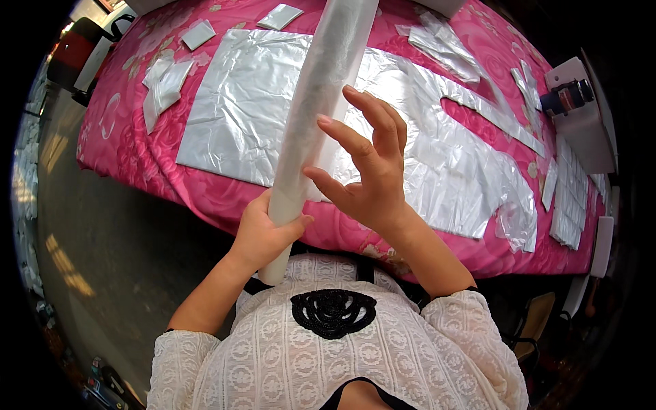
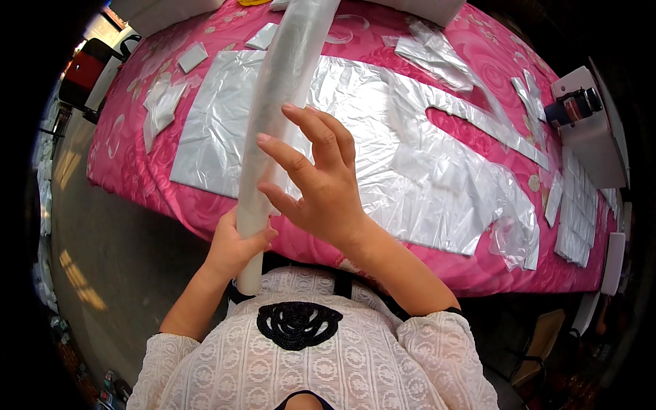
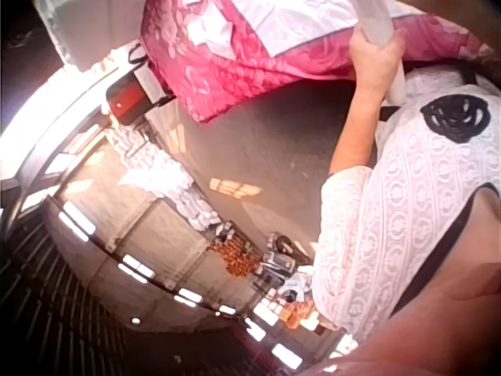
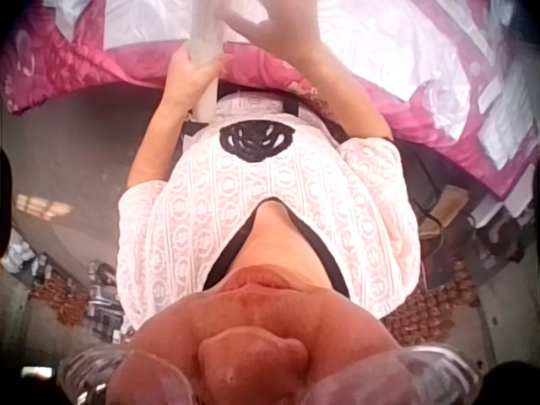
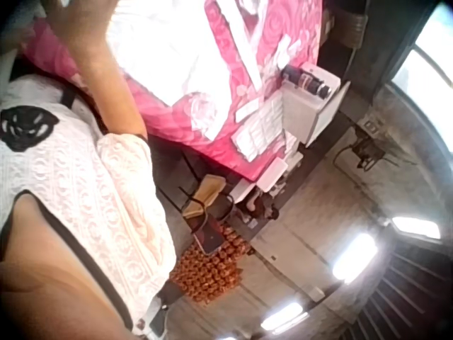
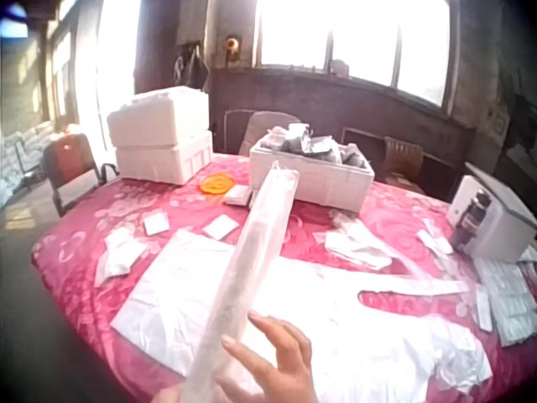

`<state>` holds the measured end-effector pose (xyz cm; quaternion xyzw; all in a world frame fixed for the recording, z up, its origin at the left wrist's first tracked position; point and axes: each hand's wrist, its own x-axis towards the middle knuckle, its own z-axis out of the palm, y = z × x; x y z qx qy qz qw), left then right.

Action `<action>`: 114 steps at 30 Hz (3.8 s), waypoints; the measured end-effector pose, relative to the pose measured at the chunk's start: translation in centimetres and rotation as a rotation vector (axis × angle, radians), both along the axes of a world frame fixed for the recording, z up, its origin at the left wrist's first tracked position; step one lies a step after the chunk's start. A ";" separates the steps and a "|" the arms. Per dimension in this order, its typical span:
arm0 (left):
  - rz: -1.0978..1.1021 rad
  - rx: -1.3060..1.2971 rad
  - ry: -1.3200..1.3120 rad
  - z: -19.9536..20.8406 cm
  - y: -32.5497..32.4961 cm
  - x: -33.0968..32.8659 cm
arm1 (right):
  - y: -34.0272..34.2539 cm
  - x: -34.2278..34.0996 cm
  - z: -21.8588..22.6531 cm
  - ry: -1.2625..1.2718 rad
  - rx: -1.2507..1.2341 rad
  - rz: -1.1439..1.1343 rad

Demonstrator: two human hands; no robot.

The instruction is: The person wraps small white rectangular items in clear plastic film using a cylindrical rolling pin as a guide. They place an item on the film, roll it up tightly around the pin, and then slide the wrapped unit off. The process is repeated for multiple items on a pink tablecloth.

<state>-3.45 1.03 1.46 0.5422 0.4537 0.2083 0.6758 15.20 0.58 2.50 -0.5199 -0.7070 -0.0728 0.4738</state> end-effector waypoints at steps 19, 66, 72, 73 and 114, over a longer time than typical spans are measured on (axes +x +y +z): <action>-0.476 -0.903 -1.138 -1.5 0.4 -1.0 | -0.5 -3.0 0.0 1.455 -0.787 0.806; 0.126 0.345 -0.178 1.2 -2.1 -0.2 | -1.0 -1.9 1.9 1.373 -0.728 0.726; 0.057 0.209 -0.182 2.3 -0.5 -1.1 | -1.4 -0.3 0.5 1.367 -0.683 0.620; 0.053 0.171 -0.194 2.3 -0.4 -1.2 | -1.5 -0.4 0.4 1.389 -0.669 0.602; -0.572 -0.728 -0.765 -1.3 0.5 -1.8 | -2.9 -1.4 -1.4 1.235 -0.775 0.822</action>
